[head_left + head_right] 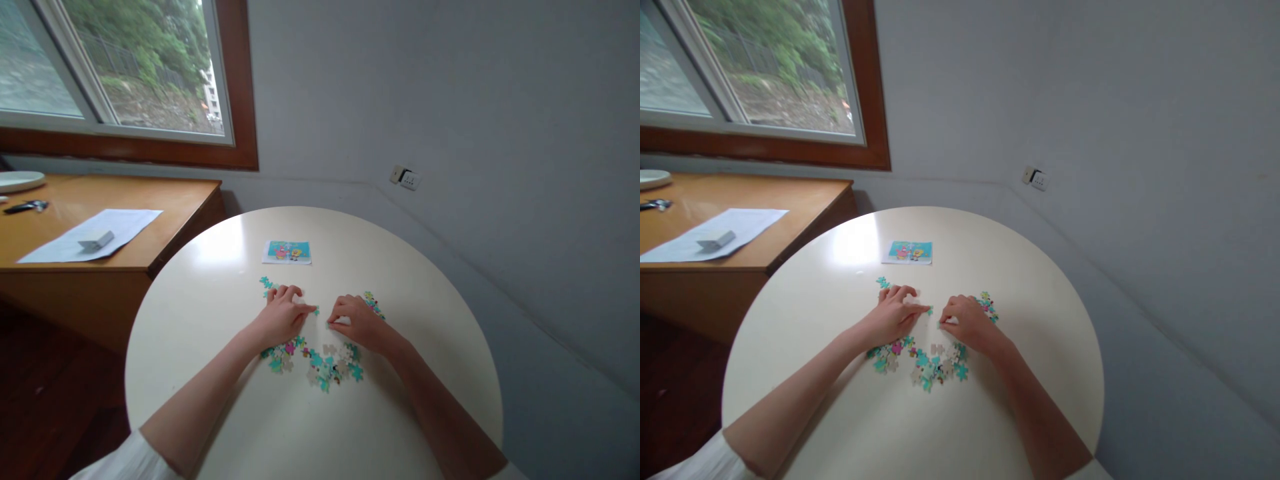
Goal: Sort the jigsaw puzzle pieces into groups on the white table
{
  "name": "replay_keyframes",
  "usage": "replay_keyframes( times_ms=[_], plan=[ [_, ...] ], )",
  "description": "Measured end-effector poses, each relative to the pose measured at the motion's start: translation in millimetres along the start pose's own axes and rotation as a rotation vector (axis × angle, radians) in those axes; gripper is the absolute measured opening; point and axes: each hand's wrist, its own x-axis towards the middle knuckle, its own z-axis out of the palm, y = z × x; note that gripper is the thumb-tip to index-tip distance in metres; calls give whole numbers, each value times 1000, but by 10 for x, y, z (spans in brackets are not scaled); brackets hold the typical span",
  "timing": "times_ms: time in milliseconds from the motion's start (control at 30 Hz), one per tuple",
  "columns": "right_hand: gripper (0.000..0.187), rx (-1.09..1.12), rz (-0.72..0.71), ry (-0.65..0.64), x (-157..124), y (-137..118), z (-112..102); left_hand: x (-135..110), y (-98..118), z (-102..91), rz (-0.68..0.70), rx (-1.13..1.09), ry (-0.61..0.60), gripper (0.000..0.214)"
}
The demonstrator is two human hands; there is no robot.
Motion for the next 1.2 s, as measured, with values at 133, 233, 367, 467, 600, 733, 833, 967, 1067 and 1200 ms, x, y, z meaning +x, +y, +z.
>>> replay_keyframes(
  times_ms=[133, 233, 367, 467, 600, 733, 833, 967, 1067, 1200],
  plan=[
    [5, -84, 180, -15, -28, 114, -95, 4, 4, -7, -13, -7, 33, 27],
    [6, -146, 319, 3, -56, 203, -148, 9, 5, -21, -59, 15, 53, 27],
    [8, -243, 434, 39, -87, 289, -179, 15, -30, -18, -135, 74, 103, 28],
    [11, -276, 463, 60, -81, 305, -173, 17, -81, -4, -227, 101, 151, 29],
    [11, -180, 359, 157, -24, 209, -106, 15, -132, -19, -363, 110, 160, 29],
    [6, 59, 102, 200, 39, -63, 45, 16, -112, -67, -398, 155, 146, 29],
    [14, 163, -71, 159, 62, -280, 169, 21, -65, -105, -397, 191, 138, 29],
    [22, 180, -122, 47, 72, -404, 245, 28, -27, -131, -395, 197, 140, 27],
    [19, 192, -97, -3, 73, -399, 230, 32, -19, -130, -392, 189, 143, 27],
    [17, 220, -87, -9, 74, -395, 197, 36, -6, -131, -384, 162, 151, 27]
  ],
)
